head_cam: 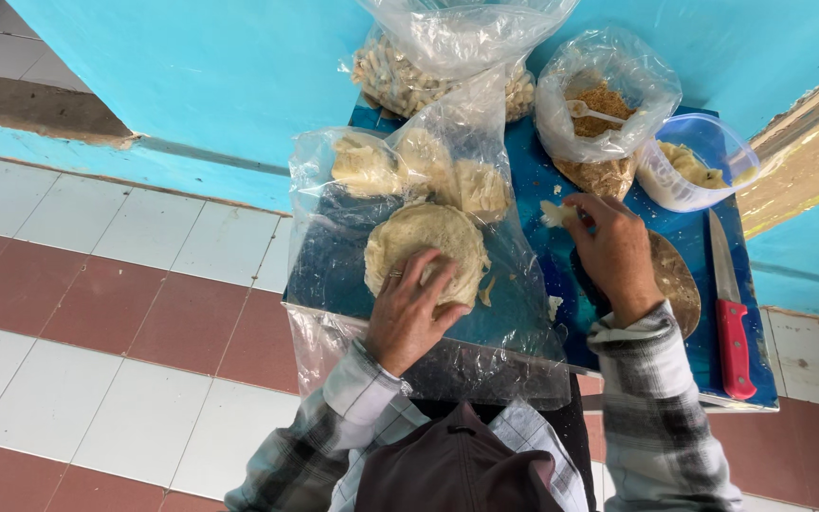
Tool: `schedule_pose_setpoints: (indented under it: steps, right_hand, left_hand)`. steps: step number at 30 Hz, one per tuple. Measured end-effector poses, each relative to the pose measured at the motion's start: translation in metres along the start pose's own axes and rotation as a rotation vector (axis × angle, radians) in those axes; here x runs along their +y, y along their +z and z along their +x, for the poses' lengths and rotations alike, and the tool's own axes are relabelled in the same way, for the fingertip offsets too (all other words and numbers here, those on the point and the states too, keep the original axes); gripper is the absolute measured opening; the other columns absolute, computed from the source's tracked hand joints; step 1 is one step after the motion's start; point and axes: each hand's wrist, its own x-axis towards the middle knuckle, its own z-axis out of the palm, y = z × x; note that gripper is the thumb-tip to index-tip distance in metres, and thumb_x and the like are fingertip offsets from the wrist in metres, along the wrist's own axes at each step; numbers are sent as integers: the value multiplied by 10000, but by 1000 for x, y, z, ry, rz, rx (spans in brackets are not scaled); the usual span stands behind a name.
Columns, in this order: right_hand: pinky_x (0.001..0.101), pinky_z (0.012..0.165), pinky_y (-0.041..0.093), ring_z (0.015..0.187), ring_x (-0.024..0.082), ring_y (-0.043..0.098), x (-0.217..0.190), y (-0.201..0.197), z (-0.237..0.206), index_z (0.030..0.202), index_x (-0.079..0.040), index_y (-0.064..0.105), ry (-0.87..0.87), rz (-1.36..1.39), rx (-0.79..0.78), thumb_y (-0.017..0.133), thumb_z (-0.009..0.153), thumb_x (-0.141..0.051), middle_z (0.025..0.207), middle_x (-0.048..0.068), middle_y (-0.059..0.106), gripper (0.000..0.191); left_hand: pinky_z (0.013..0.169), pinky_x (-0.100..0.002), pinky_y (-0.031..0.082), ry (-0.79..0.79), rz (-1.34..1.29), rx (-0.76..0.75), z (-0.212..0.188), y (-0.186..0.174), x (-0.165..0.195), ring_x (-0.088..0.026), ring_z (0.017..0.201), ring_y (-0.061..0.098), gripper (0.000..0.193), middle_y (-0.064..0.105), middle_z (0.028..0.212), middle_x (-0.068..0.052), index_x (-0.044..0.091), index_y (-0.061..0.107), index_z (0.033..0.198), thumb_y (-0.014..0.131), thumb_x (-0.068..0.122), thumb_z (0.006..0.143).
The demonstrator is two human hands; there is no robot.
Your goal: The person sits at a small table and stretches thin dough pieces by hand, pulling each piece outward to enlarge it into a thin round sheet, then places the finished sheet onto a growing stack of similar sheets. A knife rests on the table and is briefly handled at the start.
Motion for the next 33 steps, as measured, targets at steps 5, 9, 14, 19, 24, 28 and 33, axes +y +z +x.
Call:
schedule_pose_setpoints:
  steps: [5,9,14,19,24,28,33]
  right_hand:
    - [348,587,577,710,214,732,-49,1,-44,989,-136,728,-57,263,-211,847,762,-309,991,65,702,309]
    - [368,649,579,792,256,717,-62,22,-67,1020,-126,734,-183,196,-226,796,877,-225,983,57,713,185]
    - [370,702,579,800,253,705,-23,1,-33,1084,-115,741,-45,116,-90,736,924,-164,1058,58,710,167]
    - [404,682,573,883,290,711,-25,-25,-35,996,-124,751,-157,122,-214,792,796,-200,1048,83,705,218]
    - [402,720,586,856,268,728,-29,-23,-71,1071,-132,744,19,129,-409,737,846,-156,991,64,713,227]
    - [351,731,614,818,216,745,-15,-18,-54,1078,-143,748,79,191,-330,687,927,-118,989,33,733,165]
    - [399,851,564,1000,290,688,-29,-11,-17,1034,-129,768,-274,-28,51,758,872,-78,1121,57,735,170]
  left_hand:
    - [926,-438,559,-6,28,28,4,-1,5,-342,1148,642,332,604,1256,-117,50,667,1132,769,193,850]
    - [972,-441,554,13,33,72,-1,3,5,-331,1159,646,290,623,1255,-101,56,677,1136,754,167,880]
    - [992,-431,555,22,10,110,-3,6,6,-318,1158,664,216,658,1209,-85,58,691,1099,742,152,911]
    - [1061,-447,539,43,7,163,-3,7,5,-288,1160,681,164,683,1164,-85,51,700,1059,731,136,922]
    - [1064,-444,538,30,-48,157,-5,8,1,-281,1149,691,168,693,1167,-84,46,703,1068,732,145,935]
    - [1074,-467,523,39,-39,170,-6,9,2,-291,1156,685,173,689,1168,-89,47,709,1073,729,143,931]
    - [1067,-467,529,30,-82,168,-6,7,3,-293,1140,693,157,696,1151,-83,52,701,1038,740,145,918]
